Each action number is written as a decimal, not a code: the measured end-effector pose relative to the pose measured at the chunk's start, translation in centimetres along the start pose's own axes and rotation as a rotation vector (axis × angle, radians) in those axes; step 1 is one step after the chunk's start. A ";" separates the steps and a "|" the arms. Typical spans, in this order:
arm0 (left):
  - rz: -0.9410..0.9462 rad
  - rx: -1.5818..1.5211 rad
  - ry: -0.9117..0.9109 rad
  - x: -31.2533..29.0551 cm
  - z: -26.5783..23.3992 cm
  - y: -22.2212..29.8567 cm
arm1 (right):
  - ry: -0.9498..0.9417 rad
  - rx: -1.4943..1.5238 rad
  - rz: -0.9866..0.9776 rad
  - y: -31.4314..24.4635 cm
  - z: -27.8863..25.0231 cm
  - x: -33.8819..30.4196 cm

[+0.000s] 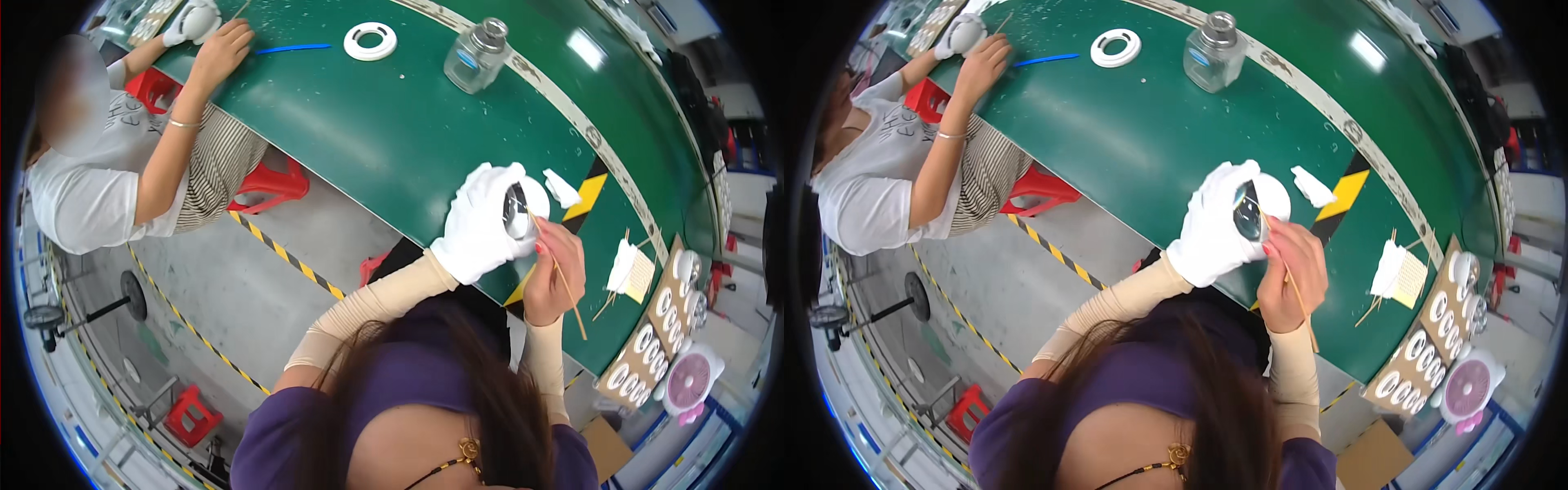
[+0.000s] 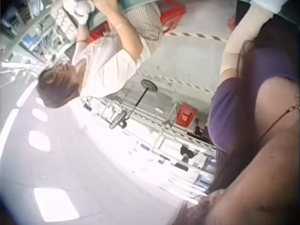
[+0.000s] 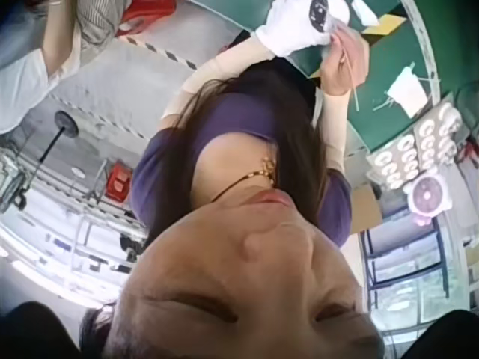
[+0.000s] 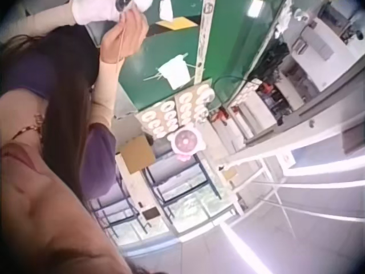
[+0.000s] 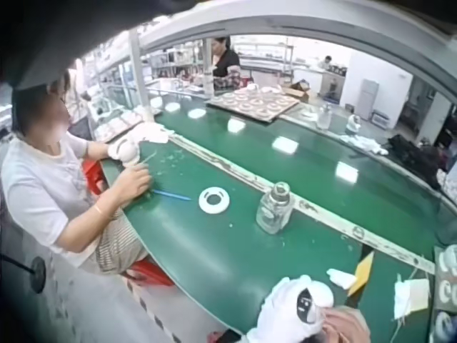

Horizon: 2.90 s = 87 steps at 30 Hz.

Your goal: Cleaning and inspecting optical lenses at a factory workstation using a swab and a gloved hand.

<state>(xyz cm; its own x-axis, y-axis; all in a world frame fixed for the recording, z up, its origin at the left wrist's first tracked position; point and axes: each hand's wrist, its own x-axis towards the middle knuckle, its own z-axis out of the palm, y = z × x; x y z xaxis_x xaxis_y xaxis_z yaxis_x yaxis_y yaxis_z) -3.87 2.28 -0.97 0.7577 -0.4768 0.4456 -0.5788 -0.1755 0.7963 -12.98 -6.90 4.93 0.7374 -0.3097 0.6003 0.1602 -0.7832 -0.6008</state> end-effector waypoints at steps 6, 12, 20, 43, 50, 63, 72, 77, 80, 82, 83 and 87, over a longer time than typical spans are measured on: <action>-0.006 0.005 0.026 -1.1 0.8 0.2 | -0.004 -0.157 -0.062 -1.1 -1.2 -0.6; 0.011 -0.104 0.017 -0.9 0.6 -0.3 | -0.047 -0.211 -0.107 -1.9 -1.3 -0.3; 0.035 -0.058 0.092 -0.8 1.2 -0.1 | -0.079 -0.284 -0.138 -1.5 -0.7 0.1; 0.061 -0.047 0.108 -0.9 1.4 -0.3 | 0.002 -0.331 -0.229 -1.2 0.2 -0.6; 0.113 -0.013 0.175 -0.6 1.2 -0.1 | 0.029 -0.344 -0.232 -0.6 0.1 -1.6; 0.140 0.041 0.188 -0.5 1.8 -0.6 | 0.113 -0.311 -0.265 -0.1 0.3 -3.1; 0.105 0.030 0.160 -0.7 1.6 -0.5 | 0.109 -0.252 -0.230 -0.6 0.0 -2.9; 0.154 -0.027 0.174 -0.6 1.5 -0.7 | 0.134 -0.174 -0.182 -0.7 0.2 -2.5; 0.146 -0.101 0.013 -0.2 0.5 -0.7 | 0.173 -0.114 -0.123 -0.4 0.2 -2.7; 0.123 -0.175 -0.033 0.0 0.1 -1.1 | 0.152 -0.089 -0.103 -0.6 0.4 -2.6; 0.096 -0.253 -0.075 0.1 -0.1 -1.1 | 0.158 -0.088 -0.102 -0.5 0.5 -2.7; -0.037 -0.337 -0.221 0.2 -1.0 -1.2 | 0.176 -0.104 -0.139 -0.3 0.6 -2.8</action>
